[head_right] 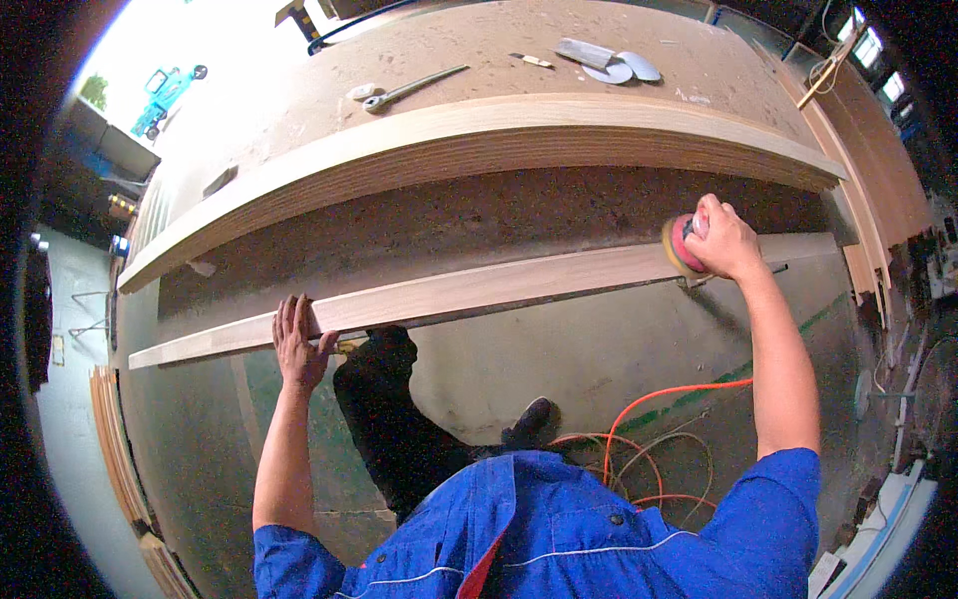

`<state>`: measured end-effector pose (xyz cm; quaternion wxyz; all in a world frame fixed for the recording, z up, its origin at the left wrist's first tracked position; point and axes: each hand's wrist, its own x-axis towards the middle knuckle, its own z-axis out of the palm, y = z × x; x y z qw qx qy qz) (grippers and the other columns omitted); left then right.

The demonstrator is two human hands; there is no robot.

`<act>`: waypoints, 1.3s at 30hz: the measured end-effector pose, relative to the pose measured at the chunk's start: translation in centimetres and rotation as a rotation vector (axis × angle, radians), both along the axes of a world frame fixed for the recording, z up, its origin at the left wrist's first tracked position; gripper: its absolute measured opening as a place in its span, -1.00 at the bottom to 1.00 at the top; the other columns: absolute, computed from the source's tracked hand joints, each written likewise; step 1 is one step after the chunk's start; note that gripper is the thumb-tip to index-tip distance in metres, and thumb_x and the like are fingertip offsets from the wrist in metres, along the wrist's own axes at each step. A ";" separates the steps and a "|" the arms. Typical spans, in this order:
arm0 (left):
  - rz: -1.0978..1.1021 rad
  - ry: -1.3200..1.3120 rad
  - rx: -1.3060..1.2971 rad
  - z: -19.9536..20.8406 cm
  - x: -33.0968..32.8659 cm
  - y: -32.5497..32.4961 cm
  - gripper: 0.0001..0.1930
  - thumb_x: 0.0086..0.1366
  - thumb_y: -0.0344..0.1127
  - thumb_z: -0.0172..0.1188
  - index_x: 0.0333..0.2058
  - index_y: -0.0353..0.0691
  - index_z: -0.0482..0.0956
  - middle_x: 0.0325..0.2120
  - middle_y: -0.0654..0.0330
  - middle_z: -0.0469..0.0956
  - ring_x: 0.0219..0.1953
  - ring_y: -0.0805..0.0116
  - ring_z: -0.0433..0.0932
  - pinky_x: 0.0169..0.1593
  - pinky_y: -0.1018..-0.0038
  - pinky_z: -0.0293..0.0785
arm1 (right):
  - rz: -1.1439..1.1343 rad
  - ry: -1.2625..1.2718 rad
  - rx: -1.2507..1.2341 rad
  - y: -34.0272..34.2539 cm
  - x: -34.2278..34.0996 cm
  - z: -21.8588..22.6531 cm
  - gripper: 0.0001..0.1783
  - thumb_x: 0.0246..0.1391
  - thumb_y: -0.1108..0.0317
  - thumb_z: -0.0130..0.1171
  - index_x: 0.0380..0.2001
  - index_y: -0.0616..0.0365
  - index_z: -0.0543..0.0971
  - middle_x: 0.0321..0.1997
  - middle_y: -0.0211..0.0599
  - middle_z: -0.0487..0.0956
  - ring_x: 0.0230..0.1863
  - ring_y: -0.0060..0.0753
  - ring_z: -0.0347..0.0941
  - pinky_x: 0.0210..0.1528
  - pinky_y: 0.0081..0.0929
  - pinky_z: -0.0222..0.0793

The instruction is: The person uses a circular pneumatic sander to smooth the surface of several stacked wooden boards, moving the tool along the edges and apply glue from a small bottle to specific points.

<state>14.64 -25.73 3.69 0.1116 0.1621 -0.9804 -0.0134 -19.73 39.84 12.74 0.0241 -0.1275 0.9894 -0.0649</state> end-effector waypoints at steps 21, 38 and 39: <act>-0.013 0.062 0.108 0.4 -2.3 4.7 -0.02 0.21 0.41 0.38 0.39 -0.19 0.37 0.36 -0.05 0.35 0.51 -0.15 0.18 0.61 -0.13 -0.09 | 0.274 -0.076 -0.036 -17.4 7.8 2.8 -0.41 0.17 -0.17 0.32 0.12 -0.09 0.52 -0.05 0.04 0.55 -0.09 0.32 0.66 -0.04 0.21 0.62; 0.537 0.032 0.026 0.8 -3.0 -15.3 -0.17 0.46 0.36 0.13 0.31 -0.36 0.54 0.30 -0.17 0.52 0.40 -0.14 0.41 0.46 0.04 0.28 | -0.069 0.011 0.061 -5.5 1.7 1.2 -0.49 0.15 -0.07 0.26 0.05 -0.03 0.49 0.00 0.12 0.63 0.00 0.38 0.65 0.06 0.24 0.58; 0.544 0.055 0.056 0.8 -3.1 -15.0 -0.18 0.47 0.34 0.13 0.30 -0.36 0.55 0.30 -0.17 0.53 0.40 -0.14 0.41 0.46 0.05 0.28 | -0.067 0.011 0.060 -5.9 1.7 1.1 -0.49 0.15 -0.07 0.26 0.05 -0.02 0.49 0.01 0.13 0.63 0.00 0.38 0.66 0.07 0.24 0.58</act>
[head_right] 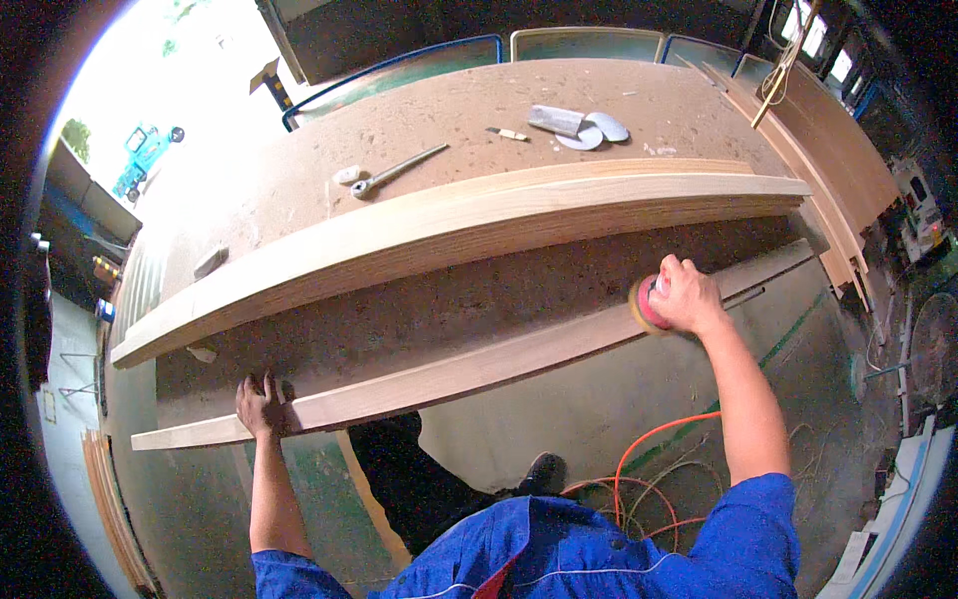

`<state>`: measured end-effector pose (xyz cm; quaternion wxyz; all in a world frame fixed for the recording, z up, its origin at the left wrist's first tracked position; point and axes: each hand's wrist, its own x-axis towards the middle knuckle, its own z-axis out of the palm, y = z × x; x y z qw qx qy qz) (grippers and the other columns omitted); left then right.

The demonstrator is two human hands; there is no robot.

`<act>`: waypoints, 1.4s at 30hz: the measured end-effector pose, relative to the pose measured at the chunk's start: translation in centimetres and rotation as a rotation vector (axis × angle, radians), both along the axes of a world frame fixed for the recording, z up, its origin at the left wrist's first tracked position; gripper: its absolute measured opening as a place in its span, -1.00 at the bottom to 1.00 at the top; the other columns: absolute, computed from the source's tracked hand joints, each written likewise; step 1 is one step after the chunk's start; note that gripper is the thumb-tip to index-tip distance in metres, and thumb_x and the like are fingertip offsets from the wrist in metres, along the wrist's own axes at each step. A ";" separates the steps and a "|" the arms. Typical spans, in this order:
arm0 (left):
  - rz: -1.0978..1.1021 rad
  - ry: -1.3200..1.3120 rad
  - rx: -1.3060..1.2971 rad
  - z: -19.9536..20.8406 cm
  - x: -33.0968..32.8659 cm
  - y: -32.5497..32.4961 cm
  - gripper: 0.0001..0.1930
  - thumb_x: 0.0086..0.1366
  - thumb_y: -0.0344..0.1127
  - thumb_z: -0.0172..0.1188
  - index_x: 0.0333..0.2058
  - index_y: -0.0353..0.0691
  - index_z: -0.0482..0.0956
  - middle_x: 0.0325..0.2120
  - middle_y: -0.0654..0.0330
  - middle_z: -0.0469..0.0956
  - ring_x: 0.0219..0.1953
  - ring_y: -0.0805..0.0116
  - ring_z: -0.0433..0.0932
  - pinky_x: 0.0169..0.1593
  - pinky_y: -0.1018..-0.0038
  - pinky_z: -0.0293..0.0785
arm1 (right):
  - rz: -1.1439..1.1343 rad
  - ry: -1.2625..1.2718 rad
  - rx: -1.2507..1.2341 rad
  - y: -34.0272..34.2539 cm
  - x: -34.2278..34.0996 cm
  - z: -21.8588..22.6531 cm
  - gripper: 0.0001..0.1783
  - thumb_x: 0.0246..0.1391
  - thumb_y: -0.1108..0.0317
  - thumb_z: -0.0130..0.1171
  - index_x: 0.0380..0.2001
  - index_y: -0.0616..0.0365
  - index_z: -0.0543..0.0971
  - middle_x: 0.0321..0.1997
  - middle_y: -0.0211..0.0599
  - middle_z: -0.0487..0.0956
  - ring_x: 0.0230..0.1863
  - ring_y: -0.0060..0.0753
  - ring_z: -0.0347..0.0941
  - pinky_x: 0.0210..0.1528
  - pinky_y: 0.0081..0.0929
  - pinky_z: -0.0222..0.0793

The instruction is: The person uses a circular pneumatic sander to smooth the surface of several stacked wooden boards, moving the tool along the edges and apply glue from a small bottle to specific points.

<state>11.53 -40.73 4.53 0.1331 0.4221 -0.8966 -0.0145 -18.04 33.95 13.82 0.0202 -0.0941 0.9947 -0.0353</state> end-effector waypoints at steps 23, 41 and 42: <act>0.082 -0.024 0.041 0.6 -0.2 0.7 -0.25 0.49 0.26 0.13 0.32 -0.32 0.55 0.39 -0.15 0.46 0.47 -0.10 0.35 0.52 0.06 0.20 | 0.350 -0.137 -0.044 -20.3 11.5 2.3 -0.42 0.16 -0.04 0.31 0.09 0.11 0.50 -0.01 0.15 0.58 -0.06 0.29 0.71 0.00 0.18 0.67; 0.057 0.034 0.006 -0.3 0.0 0.2 -0.25 0.42 0.31 0.15 0.28 -0.23 0.61 0.34 -0.06 0.54 0.43 -0.03 0.41 0.50 0.08 0.25 | 0.528 -0.167 -0.083 -35.0 15.7 1.8 -0.38 0.07 -0.02 0.40 0.12 0.06 0.52 -0.02 0.08 0.57 -0.04 0.17 0.71 0.03 0.03 0.68; 0.055 0.031 -0.025 -0.3 -0.1 0.5 -0.25 0.41 0.31 0.16 0.27 -0.23 0.61 0.34 -0.06 0.54 0.44 -0.05 0.41 0.50 0.07 0.24 | 0.540 -0.165 -0.083 -35.5 15.8 1.9 -0.37 0.07 -0.02 0.40 0.12 0.06 0.52 -0.02 0.08 0.57 -0.03 0.16 0.72 0.04 0.03 0.69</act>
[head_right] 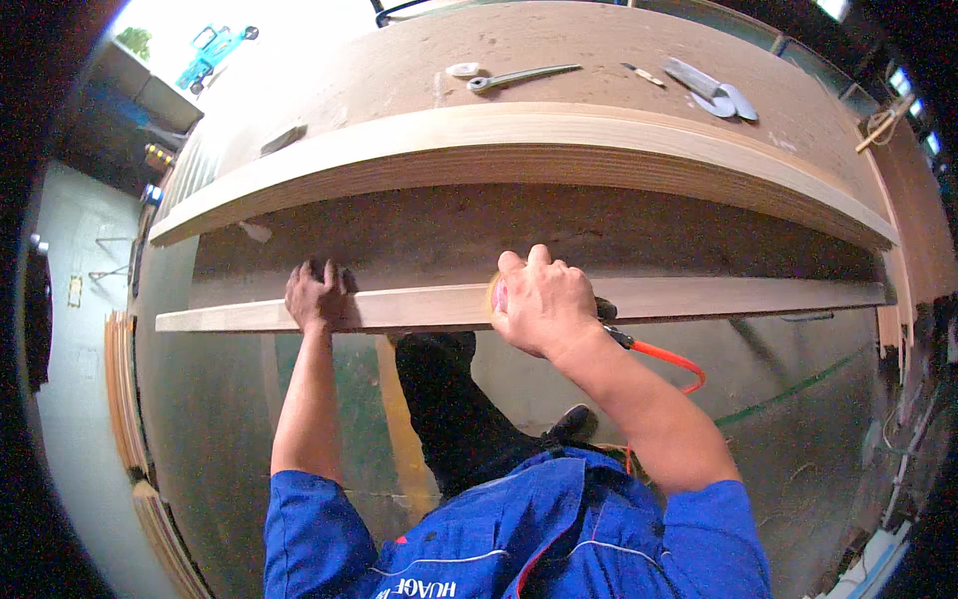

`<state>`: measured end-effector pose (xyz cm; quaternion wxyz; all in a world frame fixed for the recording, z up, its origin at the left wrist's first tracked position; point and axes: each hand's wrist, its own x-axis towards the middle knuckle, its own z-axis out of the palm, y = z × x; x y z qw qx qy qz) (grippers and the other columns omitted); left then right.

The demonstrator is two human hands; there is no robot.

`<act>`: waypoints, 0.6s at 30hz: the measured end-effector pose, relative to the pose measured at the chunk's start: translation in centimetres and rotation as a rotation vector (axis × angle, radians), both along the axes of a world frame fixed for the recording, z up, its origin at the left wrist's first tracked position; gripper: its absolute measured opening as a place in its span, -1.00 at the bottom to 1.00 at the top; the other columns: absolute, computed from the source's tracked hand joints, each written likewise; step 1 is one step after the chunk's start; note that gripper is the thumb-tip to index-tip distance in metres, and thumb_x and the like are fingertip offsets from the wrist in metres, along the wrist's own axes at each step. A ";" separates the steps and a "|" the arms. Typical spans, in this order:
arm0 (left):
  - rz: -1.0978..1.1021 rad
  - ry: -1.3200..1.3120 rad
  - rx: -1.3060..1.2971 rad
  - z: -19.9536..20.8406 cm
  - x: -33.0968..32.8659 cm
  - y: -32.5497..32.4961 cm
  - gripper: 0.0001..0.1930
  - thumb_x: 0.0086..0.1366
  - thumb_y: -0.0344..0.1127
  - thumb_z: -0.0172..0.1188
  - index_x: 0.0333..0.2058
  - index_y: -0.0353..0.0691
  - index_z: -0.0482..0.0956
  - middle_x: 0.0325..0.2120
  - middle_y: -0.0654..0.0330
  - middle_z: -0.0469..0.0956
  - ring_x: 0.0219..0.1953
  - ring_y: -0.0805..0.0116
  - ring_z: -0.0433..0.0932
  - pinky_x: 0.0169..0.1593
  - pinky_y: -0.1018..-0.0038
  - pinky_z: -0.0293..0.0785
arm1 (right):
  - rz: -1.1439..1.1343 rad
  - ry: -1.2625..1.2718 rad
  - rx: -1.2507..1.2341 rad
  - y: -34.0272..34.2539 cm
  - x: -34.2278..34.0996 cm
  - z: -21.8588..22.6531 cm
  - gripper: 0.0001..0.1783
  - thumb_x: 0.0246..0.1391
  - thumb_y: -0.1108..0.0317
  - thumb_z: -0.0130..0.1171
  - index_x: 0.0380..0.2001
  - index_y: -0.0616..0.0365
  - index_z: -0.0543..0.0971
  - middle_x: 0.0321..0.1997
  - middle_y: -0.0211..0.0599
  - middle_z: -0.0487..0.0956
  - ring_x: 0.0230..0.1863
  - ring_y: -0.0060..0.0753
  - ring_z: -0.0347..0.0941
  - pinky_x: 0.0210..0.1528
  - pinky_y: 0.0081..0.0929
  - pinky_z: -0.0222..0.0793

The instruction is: The person uses a circular pneumatic sander to smooth the surface of several stacked wooden boards, moving the tool along the edges and apply glue from a small bottle to specific points.

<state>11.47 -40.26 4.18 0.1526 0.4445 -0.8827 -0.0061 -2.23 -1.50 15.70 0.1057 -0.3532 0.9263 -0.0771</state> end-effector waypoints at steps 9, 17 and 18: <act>0.025 0.024 0.037 0.7 -0.1 0.5 -0.30 0.41 0.28 0.18 0.23 -0.20 0.64 0.29 -0.06 0.57 0.41 -0.06 0.43 0.48 0.06 0.25 | 0.119 0.048 -0.067 -4.2 0.7 -0.2 -0.53 0.17 0.01 0.36 -0.01 0.08 0.54 -0.09 0.05 0.59 -0.10 0.13 0.74 -0.05 0.01 0.71; 0.045 0.064 -0.040 0.0 0.2 0.2 -0.37 0.38 0.24 0.23 0.17 -0.16 0.67 0.25 -0.01 0.58 0.38 -0.04 0.43 0.47 0.08 0.25 | 0.194 0.026 -0.057 -8.3 2.6 0.1 -0.59 0.27 0.03 0.25 0.01 0.07 0.53 -0.05 0.05 0.59 -0.08 0.14 0.73 -0.01 0.03 0.70; 0.042 0.069 -0.014 0.1 0.0 0.4 -0.37 0.38 0.23 0.23 0.18 -0.16 0.67 0.26 0.00 0.57 0.40 -0.03 0.42 0.48 0.08 0.23 | 0.198 0.025 -0.048 -8.5 2.7 0.1 -0.60 0.28 0.04 0.24 0.02 0.06 0.52 -0.04 0.05 0.59 -0.07 0.14 0.73 0.00 0.03 0.70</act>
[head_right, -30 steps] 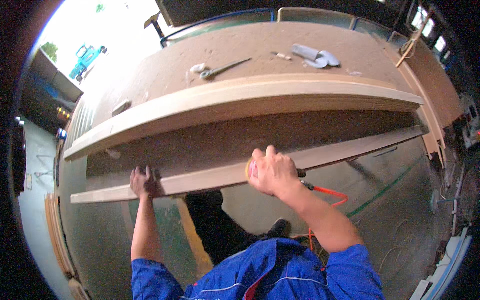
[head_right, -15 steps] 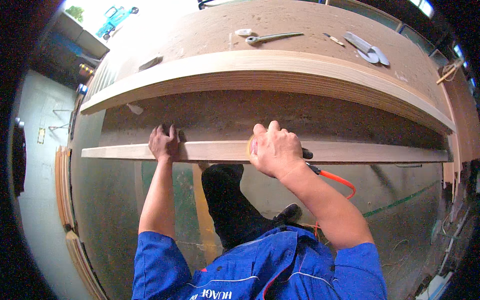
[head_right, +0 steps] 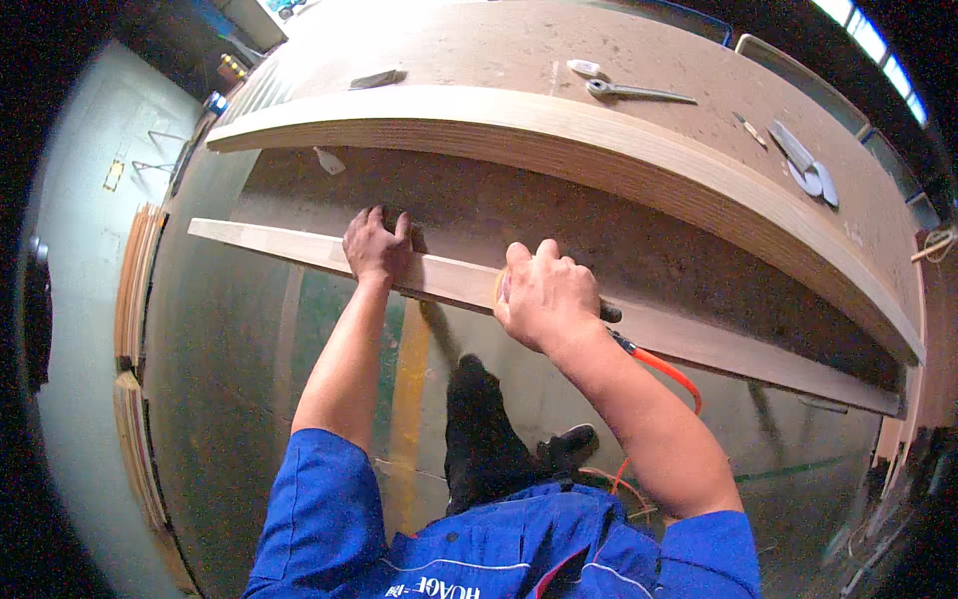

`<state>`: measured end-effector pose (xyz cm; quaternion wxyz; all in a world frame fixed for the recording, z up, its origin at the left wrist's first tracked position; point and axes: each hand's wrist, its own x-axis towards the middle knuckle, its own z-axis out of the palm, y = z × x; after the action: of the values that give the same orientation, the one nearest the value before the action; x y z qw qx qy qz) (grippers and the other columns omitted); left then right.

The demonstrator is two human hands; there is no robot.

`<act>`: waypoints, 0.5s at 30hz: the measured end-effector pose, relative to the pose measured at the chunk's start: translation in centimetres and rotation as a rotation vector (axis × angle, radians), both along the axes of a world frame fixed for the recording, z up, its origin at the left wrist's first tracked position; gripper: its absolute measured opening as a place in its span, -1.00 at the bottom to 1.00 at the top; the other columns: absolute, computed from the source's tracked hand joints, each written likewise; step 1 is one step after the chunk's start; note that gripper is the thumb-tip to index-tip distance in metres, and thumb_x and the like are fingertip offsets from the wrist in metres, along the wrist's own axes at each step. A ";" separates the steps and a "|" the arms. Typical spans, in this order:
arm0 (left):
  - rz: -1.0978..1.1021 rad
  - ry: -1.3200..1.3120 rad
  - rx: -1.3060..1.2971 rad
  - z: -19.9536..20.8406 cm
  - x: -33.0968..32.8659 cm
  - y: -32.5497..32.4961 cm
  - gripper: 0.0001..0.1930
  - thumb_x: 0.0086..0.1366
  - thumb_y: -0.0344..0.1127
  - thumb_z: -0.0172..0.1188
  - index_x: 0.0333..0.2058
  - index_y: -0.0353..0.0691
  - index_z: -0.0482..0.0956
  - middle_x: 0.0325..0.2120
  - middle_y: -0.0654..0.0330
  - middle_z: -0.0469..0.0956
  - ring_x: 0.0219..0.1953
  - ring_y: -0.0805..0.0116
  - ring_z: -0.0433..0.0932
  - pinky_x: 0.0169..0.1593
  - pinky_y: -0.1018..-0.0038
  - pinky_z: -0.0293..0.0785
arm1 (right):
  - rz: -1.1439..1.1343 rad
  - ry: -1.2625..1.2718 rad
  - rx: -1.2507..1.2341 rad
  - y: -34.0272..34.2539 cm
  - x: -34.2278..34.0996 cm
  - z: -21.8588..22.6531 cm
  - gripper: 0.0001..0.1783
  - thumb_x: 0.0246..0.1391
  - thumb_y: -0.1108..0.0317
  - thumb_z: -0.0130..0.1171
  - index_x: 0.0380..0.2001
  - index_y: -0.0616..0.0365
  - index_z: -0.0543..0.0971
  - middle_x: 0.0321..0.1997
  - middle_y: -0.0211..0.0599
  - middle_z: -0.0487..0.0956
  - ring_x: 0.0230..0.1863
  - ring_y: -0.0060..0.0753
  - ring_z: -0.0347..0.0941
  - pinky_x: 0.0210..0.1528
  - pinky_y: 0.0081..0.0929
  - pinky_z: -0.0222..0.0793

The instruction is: The person uses a circular pneumatic sander to smooth the surface of several stacked wooden boards, moving the tool along the edges and apply glue from a small bottle to specific points.

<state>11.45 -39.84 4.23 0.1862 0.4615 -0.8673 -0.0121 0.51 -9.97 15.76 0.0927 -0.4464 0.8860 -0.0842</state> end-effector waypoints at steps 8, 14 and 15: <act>-0.014 0.014 0.027 0.7 0.3 1.0 -0.37 0.37 0.20 0.23 0.19 -0.17 0.66 0.24 0.00 0.58 0.38 -0.05 0.43 0.47 0.04 0.25 | -0.008 -0.033 0.022 -3.1 1.0 0.1 -0.55 0.25 0.00 0.26 0.04 0.05 0.51 -0.01 0.06 0.58 -0.04 0.15 0.73 0.02 0.02 0.70; -0.018 0.005 0.056 1.2 0.1 1.1 -0.38 0.35 0.18 0.24 0.18 -0.18 0.65 0.24 -0.02 0.56 0.39 -0.04 0.41 0.48 0.04 0.22 | -0.025 0.013 0.064 -6.0 2.5 0.5 -0.52 0.23 -0.02 0.28 0.04 0.04 0.52 -0.01 0.07 0.59 -0.03 0.12 0.74 0.01 0.04 0.70; -0.019 -0.007 0.078 1.7 0.0 1.2 -0.38 0.35 0.18 0.24 0.17 -0.19 0.66 0.24 -0.02 0.56 0.39 -0.04 0.40 0.48 0.04 0.22 | -0.033 0.009 0.065 -6.4 2.7 0.6 -0.52 0.22 -0.03 0.29 0.04 0.04 0.52 -0.01 0.07 0.59 -0.03 0.12 0.74 0.01 0.04 0.70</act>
<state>11.41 -38.65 5.90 0.1648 0.4604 -0.8711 -0.0462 3.20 -16.42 16.40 0.1019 -0.4287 0.8960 -0.0549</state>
